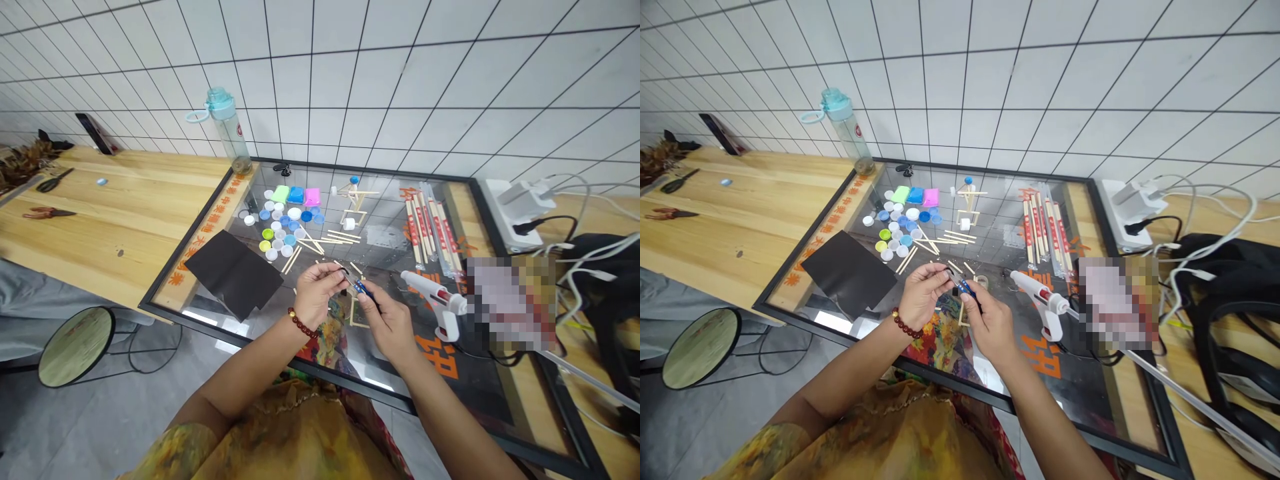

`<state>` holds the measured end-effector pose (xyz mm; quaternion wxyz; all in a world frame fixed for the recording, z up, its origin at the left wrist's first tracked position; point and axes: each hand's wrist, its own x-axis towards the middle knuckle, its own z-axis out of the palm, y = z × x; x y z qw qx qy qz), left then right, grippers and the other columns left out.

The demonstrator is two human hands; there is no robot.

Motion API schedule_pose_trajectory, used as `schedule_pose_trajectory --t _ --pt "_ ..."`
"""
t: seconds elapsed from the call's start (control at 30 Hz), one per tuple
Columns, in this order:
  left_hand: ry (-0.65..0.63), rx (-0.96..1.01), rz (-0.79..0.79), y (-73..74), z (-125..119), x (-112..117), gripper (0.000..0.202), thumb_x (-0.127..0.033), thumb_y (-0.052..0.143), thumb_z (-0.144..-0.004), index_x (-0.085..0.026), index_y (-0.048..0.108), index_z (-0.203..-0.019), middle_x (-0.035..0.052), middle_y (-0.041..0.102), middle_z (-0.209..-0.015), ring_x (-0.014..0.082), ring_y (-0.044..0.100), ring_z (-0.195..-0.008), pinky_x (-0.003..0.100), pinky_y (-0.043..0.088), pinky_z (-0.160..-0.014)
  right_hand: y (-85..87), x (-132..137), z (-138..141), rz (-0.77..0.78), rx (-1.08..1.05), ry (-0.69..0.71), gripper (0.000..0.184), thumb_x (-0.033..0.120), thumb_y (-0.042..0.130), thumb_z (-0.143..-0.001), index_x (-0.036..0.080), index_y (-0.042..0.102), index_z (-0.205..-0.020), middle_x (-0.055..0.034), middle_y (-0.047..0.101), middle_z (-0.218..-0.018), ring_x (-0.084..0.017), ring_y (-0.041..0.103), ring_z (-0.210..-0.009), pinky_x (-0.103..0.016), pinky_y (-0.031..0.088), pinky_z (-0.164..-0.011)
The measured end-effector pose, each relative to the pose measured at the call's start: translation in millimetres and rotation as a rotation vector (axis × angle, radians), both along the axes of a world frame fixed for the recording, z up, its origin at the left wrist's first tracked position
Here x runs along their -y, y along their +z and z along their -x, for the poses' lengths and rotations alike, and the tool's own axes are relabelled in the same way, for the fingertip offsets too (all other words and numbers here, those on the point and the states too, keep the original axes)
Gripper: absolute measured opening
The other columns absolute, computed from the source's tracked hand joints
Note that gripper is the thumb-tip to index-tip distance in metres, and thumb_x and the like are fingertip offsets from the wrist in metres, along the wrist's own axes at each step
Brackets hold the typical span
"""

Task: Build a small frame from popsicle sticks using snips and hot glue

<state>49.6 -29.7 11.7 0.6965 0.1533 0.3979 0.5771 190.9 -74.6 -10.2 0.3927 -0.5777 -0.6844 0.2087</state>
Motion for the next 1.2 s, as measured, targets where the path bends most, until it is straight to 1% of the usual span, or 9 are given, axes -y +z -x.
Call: schedule_pose_trajectory --t 0.07,0.17,0.37,0.5,0.6,0.73,0.83,1.03,1.2 --pt "-0.004 -0.008 -0.004 0.2 0.5 0.3 0.034 -0.021 0.088 -0.047 -0.012 0.068 -0.072 0.0 0.066 -0.068 0.0088 0.064 -0.062 0.022 0.054 -0.064 2.0 0.0 -0.8 0.014 -0.01 0.002 0.036 0.039 0.046 -0.093 0.015 0.064 -0.113 -0.0053 0.075 -0.085 -0.017 0.069 -0.069 -0.026 0.052 -0.064" --pt "-0.011 -0.02 -0.009 0.4 0.9 0.6 0.033 -0.02 0.087 -0.048 -0.012 0.068 -0.073 -0.0002 0.066 -0.069 0.0088 0.063 -0.062 0.023 0.053 -0.064 3.9 -0.4 -1.5 0.036 -0.019 0.001 0.035 0.04 0.046 -0.093 0.016 0.065 -0.112 -0.005 0.075 -0.085 -0.018 0.069 -0.071 -0.027 0.052 -0.065" --pt "-0.005 -0.035 -0.003 -0.1 0.4 -0.1 0.033 -0.022 0.088 -0.048 -0.012 0.067 -0.073 0.0001 0.066 -0.069 0.0094 0.063 -0.062 0.025 0.053 -0.067 3.0 -0.1 -0.2 0.054 -0.037 -0.013 0.035 0.04 0.047 -0.093 0.016 0.066 -0.111 -0.0047 0.075 -0.083 -0.018 0.068 -0.068 -0.027 0.052 -0.062" --pt "-0.007 -0.036 0.002 -1.0 0.3 -0.3 0.035 -0.022 0.088 -0.047 -0.012 0.067 -0.073 -0.0003 0.065 -0.068 0.0091 0.063 -0.061 0.024 0.054 -0.066 1.0 0.2 -0.9 0.062 -0.041 0.007 0.034 0.038 0.046 -0.094 0.018 0.064 -0.113 -0.0049 0.075 -0.086 -0.018 0.069 -0.074 -0.026 0.052 -0.066" --pt "-0.008 -0.035 0.004 -1.5 0.5 -0.1 0.035 -0.022 0.089 -0.047 -0.012 0.067 -0.073 -0.0007 0.065 -0.067 0.0088 0.064 -0.061 0.023 0.054 -0.065 -0.6 -0.1 -1.8 0.05 -0.03 0.003 0.033 0.039 0.046 -0.094 0.018 0.064 -0.112 -0.0055 0.075 -0.088 -0.019 0.07 -0.076 -0.027 0.053 -0.067" --pt "-0.029 -0.022 -0.002 -0.8 0.9 0.2 0.037 -0.022 0.088 -0.049 -0.012 0.07 -0.08 -0.0005 0.065 -0.068 0.0084 0.063 -0.062 0.022 0.054 -0.066 -1.2 -0.1 -2.6 0.033 -0.026 -0.008 0.033 0.039 0.047 -0.094 0.018 0.064 -0.112 -0.0068 0.075 -0.095 -0.02 0.071 -0.082 -0.028 0.053 -0.07" --pt "-0.049 -0.031 -0.002 0.2 1.3 0.4 0.038 -0.022 0.087 -0.05 -0.012 0.07 -0.083 0.0 0.065 -0.068 0.0087 0.063 -0.061 0.023 0.053 -0.066 0.1 0.0 -3.0 0.027 -0.025 -0.011 0.033 0.039 0.047 -0.093 0.018 0.065 -0.112 -0.0066 0.075 -0.093 -0.02 0.071 -0.081 -0.027 0.054 -0.069" --pt "-0.038 -0.047 -0.013 1.0 1.2 0.6 0.039 -0.022 0.089 -0.048 -0.012 0.07 -0.081 0.0 0.066 -0.066 0.0093 0.064 -0.059 0.022 0.053 -0.063 2.1 -0.3 -2.9 0.014 -0.037 -0.019 0.032 0.039 0.048 -0.092 0.019 0.066 -0.109 -0.0055 0.075 -0.087 -0.02 0.072 -0.078 -0.029 0.055 -0.068" --pt "-0.031 -0.074 -0.019 0.8 1.1 0.6 0.04 -0.023 0.089 -0.046 -0.012 0.07 -0.079 0.0005 0.066 -0.066 0.0095 0.063 -0.058 0.023 0.053 -0.062 0.7 0.8 -3.9 -0.004 -0.04 -0.017 0.031 0.038 0.048 -0.092 0.02 0.067 -0.109 -0.0069 0.076 -0.093 -0.021 0.072 -0.081 -0.03 0.055 -0.07"
